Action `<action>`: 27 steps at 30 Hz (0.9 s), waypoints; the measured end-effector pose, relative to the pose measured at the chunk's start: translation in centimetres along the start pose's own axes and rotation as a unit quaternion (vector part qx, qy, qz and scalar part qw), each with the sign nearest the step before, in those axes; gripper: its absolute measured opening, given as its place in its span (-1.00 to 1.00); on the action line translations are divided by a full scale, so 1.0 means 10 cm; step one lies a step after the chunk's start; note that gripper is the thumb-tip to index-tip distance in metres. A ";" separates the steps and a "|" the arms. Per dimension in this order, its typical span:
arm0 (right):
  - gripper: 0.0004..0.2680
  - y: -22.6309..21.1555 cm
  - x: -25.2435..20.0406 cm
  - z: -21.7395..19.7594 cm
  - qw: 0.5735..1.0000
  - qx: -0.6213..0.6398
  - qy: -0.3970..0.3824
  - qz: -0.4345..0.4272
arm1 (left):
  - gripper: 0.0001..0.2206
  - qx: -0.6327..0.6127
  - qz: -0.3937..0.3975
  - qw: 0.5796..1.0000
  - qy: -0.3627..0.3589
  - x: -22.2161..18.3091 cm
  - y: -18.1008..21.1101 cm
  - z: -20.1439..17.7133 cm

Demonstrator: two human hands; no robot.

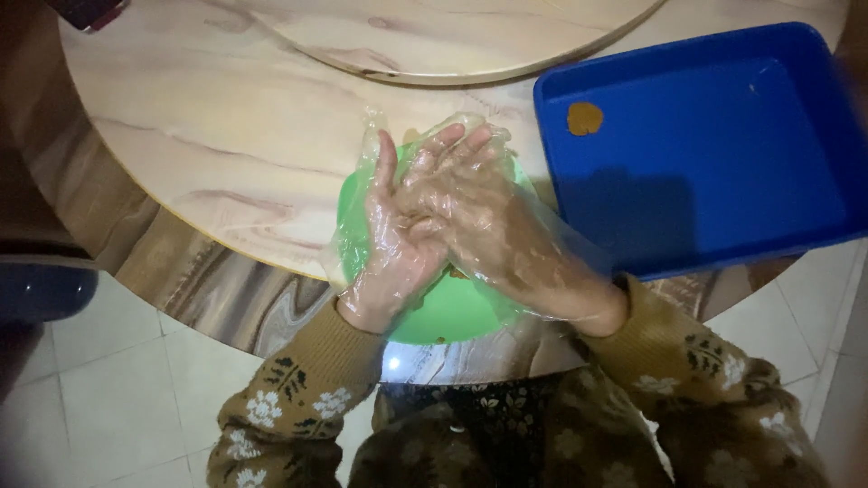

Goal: The person is wearing plastic gloves and is portioning a brown dough-like substance from a blue tray, rolling small pieces into balls, and placing them onto a green plate.

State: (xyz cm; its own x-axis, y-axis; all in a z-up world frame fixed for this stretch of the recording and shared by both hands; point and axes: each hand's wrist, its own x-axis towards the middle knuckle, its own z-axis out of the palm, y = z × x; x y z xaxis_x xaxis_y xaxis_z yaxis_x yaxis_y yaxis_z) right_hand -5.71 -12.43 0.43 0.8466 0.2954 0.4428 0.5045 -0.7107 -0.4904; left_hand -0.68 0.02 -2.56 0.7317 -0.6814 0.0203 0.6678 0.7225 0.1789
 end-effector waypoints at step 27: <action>-0.78 -0.37 0.11 -0.39 0.996 -0.056 -0.026 -0.058 | -0.31 0.036 0.007 0.999 0.033 -0.05 -0.01 0.15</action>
State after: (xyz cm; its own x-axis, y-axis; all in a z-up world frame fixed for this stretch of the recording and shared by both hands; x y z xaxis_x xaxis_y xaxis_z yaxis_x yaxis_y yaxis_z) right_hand -7.29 -11.98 5.63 0.7933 0.4097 0.4504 0.5793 -0.7357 -0.3511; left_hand -1.31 0.06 -1.16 0.7495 -0.6607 -0.0409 0.6480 0.7196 0.2495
